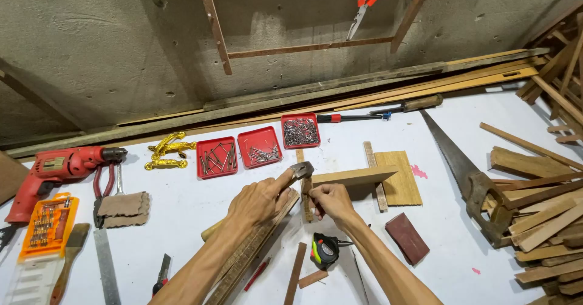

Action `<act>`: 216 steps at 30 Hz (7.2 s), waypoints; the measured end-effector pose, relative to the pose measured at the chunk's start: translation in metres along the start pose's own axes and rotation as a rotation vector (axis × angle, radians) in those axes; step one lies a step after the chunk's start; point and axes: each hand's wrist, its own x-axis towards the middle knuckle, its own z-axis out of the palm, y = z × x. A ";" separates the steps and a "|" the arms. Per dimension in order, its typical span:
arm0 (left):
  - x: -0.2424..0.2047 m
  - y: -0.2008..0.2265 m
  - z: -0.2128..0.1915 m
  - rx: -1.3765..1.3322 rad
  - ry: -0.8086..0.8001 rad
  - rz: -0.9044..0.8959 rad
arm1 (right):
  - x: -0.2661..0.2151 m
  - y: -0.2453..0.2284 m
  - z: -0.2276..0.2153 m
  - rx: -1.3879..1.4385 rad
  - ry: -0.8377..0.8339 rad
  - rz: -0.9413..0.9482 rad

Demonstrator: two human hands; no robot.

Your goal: Assembling a small wooden furniture piece by measuring, gluing, and hammering wood components on a workbench.

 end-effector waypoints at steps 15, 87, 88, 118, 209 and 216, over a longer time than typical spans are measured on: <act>0.001 0.002 0.003 0.027 0.079 0.087 | 0.009 0.010 -0.006 0.042 -0.057 -0.026; -0.007 0.025 0.001 0.030 0.007 -0.044 | 0.000 -0.004 -0.002 0.011 -0.024 0.058; -0.007 0.026 -0.002 0.032 0.017 -0.044 | 0.004 -0.003 -0.002 0.008 -0.027 0.050; -0.041 -0.024 0.055 0.036 0.180 0.033 | -0.036 -0.022 -0.024 -0.413 -0.009 -0.108; -0.157 0.071 0.156 -0.206 0.182 -0.525 | -0.087 0.094 -0.007 -1.304 -0.536 -1.115; -0.156 0.062 0.173 -0.181 0.261 -0.468 | -0.086 0.112 -0.002 -1.422 -0.506 -1.141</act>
